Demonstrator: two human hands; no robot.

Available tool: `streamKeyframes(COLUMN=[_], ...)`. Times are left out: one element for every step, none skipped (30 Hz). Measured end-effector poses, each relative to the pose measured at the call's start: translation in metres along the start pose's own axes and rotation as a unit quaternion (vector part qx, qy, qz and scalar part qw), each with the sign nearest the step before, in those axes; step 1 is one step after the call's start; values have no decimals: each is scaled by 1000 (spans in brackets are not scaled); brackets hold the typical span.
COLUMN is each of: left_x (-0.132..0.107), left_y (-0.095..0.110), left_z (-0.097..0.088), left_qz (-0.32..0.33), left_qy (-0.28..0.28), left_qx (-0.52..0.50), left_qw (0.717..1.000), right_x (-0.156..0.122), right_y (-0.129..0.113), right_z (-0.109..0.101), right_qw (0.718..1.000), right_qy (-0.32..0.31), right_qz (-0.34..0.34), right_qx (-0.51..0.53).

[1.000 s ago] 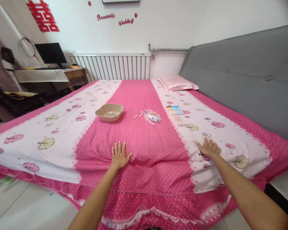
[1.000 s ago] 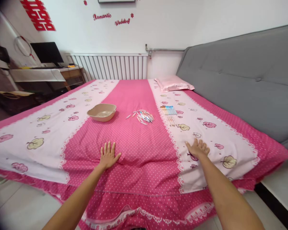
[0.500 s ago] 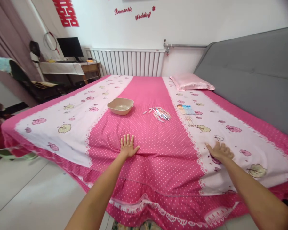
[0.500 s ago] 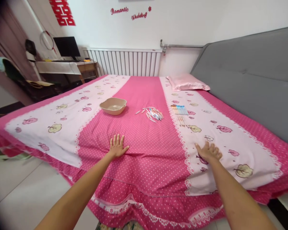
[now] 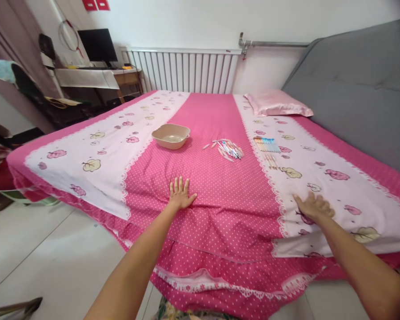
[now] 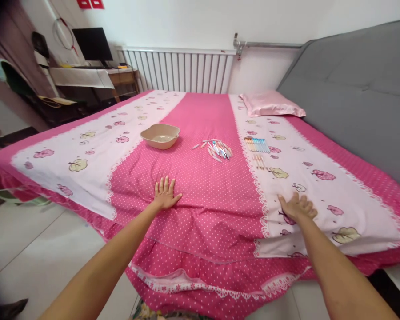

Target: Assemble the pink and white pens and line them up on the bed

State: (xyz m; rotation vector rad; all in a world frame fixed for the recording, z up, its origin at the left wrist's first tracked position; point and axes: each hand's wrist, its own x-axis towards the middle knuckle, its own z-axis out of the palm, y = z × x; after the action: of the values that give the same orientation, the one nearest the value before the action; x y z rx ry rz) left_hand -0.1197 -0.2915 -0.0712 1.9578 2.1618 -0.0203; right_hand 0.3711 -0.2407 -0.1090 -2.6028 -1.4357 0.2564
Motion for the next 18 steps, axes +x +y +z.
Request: streamKeyframes(left_x=[1,2,3,4,4,5,5,5,5,5,5,5,6,6,7,8,9,9], left_y=[0,0,0,0,0,0,0,1,1,1,2,2,2,1,1,1,0,0], left_z=[0,0,0,0,0,0,-1,-1,-2,-2,-2,-2,-3,-2,-2,-2,-1,-1], left_qz=[0,-1,-2,-4,-5,-6,-6,-7,-7,-7,-7,-7,-6,-6,-6,-7,-8,-10], left_qy=[0,1,2,2,3,5,6,8,10,11,12,13,14,16,18,19,20,19], left_qx=[1,2,3,3,3,4,4,4,5,6,6,7,9,11,15,18,23,27], left_qw=[1000,1000,1000,1000,1000,1000,1000,1000,1000,1000,1000,1000,1000,1000,1000,1000,1000,999], right_x=[0,-1,-2,-2,-3,-4,-5,-5,-5,-5,-4,-3,-2,-1,0,1,2,3], right_y=[-1,-2,-2,-3,-4,-5,-5,-6,-6,-6,-7,-6,-6,-6,-6,-6,-5,-5], right_z=[-1,-2,-4,-5,-6,-7,-8,-8,-8,-8,-7,-7,-6,-5,-5,-4,-4,-3], right_qw=[1000,1000,1000,1000,1000,1000,1000,1000,1000,1000,1000,1000,1000,1000,1000,1000,1000,1000], right_qy=[-2,-3,-2,-2,-1,0,0,1,3,3,3,2,1,0,-1,-1,-1,-1], right_qz=[1,1,0,-1,-1,-1,-1,0,0,1,1,0,0,0,-1,-1,-1,-1], right_qx=[-1,-1,-1,-2,-2,-3,-4,-3,-3,-1,0,1,2,2,2,2,2,2])
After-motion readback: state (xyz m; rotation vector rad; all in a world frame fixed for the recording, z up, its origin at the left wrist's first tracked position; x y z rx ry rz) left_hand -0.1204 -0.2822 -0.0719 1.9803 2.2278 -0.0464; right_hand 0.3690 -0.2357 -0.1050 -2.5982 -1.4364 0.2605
